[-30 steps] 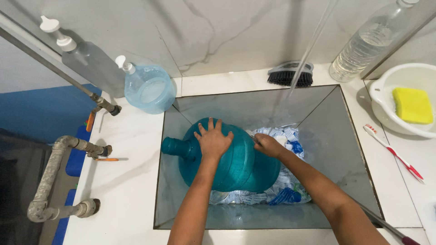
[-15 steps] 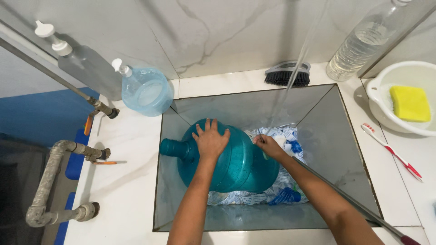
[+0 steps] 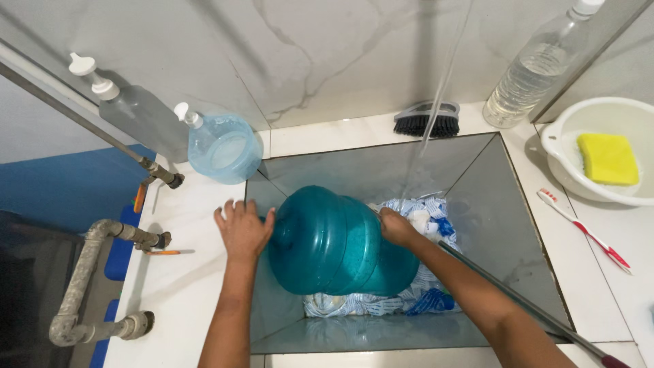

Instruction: The person scrubs the exterior and interior of a large teal water dispenser bottle with a cloth and sponge under running water. They rinse the bottle, wipe it dry with a cloth, and then use a heat gun to dry the neck area.

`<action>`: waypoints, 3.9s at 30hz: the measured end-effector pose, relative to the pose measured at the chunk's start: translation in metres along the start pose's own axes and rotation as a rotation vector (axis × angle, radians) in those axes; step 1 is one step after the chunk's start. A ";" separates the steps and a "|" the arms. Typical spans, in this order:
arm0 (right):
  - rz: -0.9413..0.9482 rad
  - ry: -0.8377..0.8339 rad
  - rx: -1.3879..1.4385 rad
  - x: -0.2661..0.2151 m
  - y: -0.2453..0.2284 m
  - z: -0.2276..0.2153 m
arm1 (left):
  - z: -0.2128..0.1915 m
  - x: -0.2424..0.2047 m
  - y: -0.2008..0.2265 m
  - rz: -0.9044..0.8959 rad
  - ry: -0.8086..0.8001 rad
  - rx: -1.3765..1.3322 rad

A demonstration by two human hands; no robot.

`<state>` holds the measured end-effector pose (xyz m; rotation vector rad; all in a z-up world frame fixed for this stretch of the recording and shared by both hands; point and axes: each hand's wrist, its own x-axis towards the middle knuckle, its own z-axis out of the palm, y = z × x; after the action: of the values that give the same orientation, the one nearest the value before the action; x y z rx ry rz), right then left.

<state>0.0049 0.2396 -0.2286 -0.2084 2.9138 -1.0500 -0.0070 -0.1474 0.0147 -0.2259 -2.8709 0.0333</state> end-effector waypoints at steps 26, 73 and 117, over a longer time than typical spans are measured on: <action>0.494 0.189 1.079 -0.011 0.053 -0.038 | -0.036 0.064 0.151 -0.133 0.321 -0.588; 0.718 -0.110 1.106 0.000 0.033 -0.057 | -0.033 0.052 0.154 -0.129 0.418 -0.453; 0.665 0.341 0.758 0.034 0.050 -0.010 | -0.050 0.045 0.165 -0.191 0.308 -0.460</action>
<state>-0.0352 0.2798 -0.2523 0.9499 2.2403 -2.0035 -0.0117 0.0228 0.0673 -0.0346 -2.5388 -0.6436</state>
